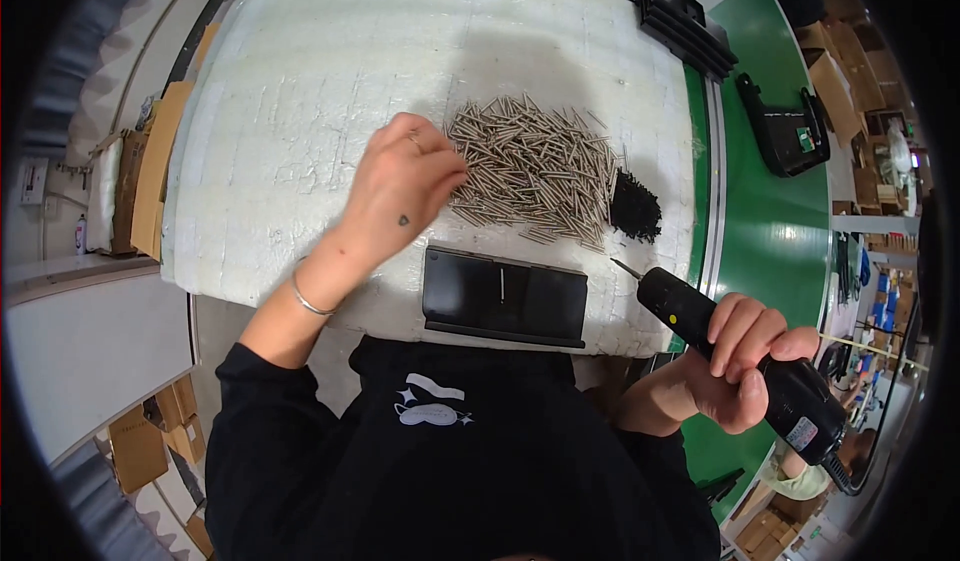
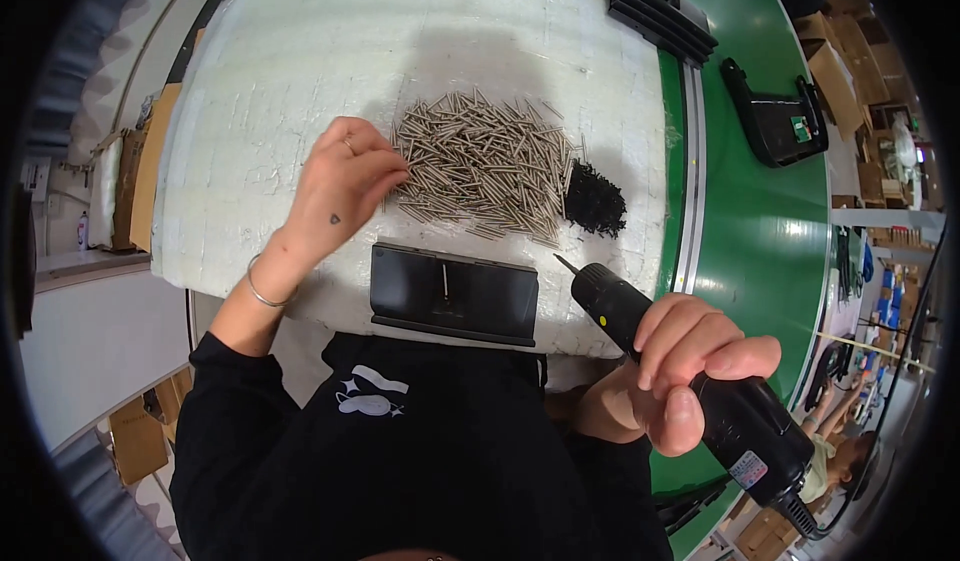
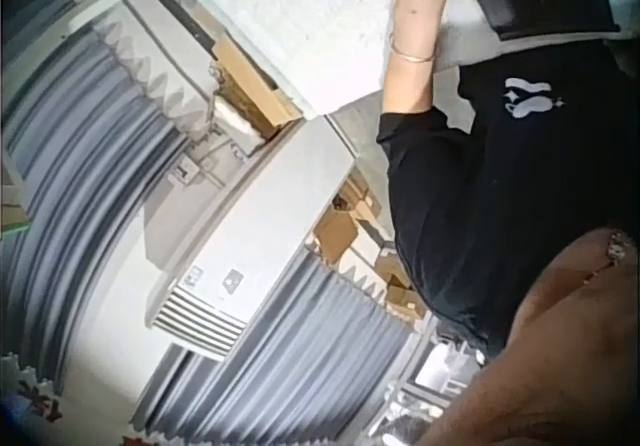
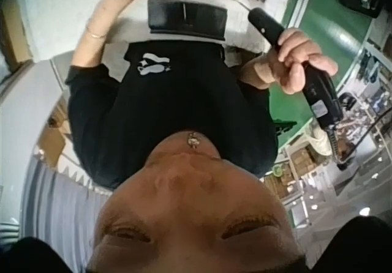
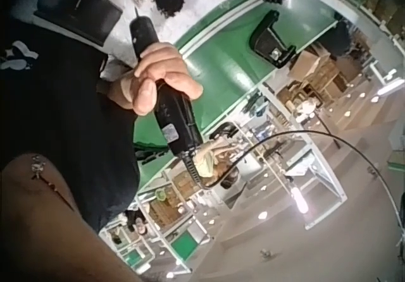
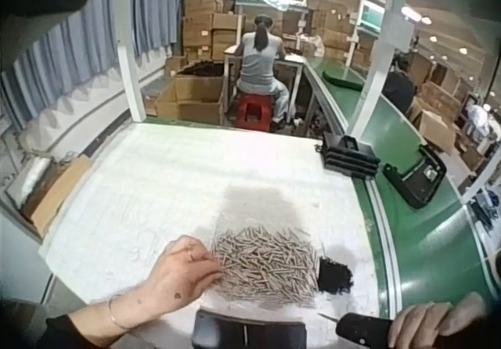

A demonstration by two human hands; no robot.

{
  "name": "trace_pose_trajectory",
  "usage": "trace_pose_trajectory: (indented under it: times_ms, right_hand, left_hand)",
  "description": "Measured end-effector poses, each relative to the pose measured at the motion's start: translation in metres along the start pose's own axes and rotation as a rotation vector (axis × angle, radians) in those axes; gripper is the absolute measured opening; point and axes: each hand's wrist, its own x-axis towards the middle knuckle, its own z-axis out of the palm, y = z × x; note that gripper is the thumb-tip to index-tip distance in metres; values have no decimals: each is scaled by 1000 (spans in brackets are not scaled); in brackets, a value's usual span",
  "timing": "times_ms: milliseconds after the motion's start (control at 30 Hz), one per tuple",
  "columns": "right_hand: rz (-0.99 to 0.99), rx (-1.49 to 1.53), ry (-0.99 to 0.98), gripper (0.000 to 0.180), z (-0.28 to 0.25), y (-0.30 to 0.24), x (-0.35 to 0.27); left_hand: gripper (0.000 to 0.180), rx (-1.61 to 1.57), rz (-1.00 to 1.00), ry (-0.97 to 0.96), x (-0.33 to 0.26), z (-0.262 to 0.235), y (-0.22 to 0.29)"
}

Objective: Assembling black plastic components by picking up small screws and driving them into the housing using an electric screwdriver at a factory workstation.

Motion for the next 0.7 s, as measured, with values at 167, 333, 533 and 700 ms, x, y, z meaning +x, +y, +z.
trace_pose_trajectory:
  times_ms: [167, 333, 533, 700]
  right_hand:
    - [16, 15, -2, 29, 5, 2, 0]
    - [23, -18, 2, 29, 6, -2, -1]
    - [57, 64, 10, 32, 20, 3, -2]
    - [198, 149, -228, 35, 27, 11, 1]
  left_hand:
    - [14, 95, -63, -73, -5, -5, -11]
    - [14, 112, -73, -143, -2, -17, 0]
    - [16, -453, -218, -95, -15, -11, 45]
    - [18, -376, 13, -62, -32, 22, 60]
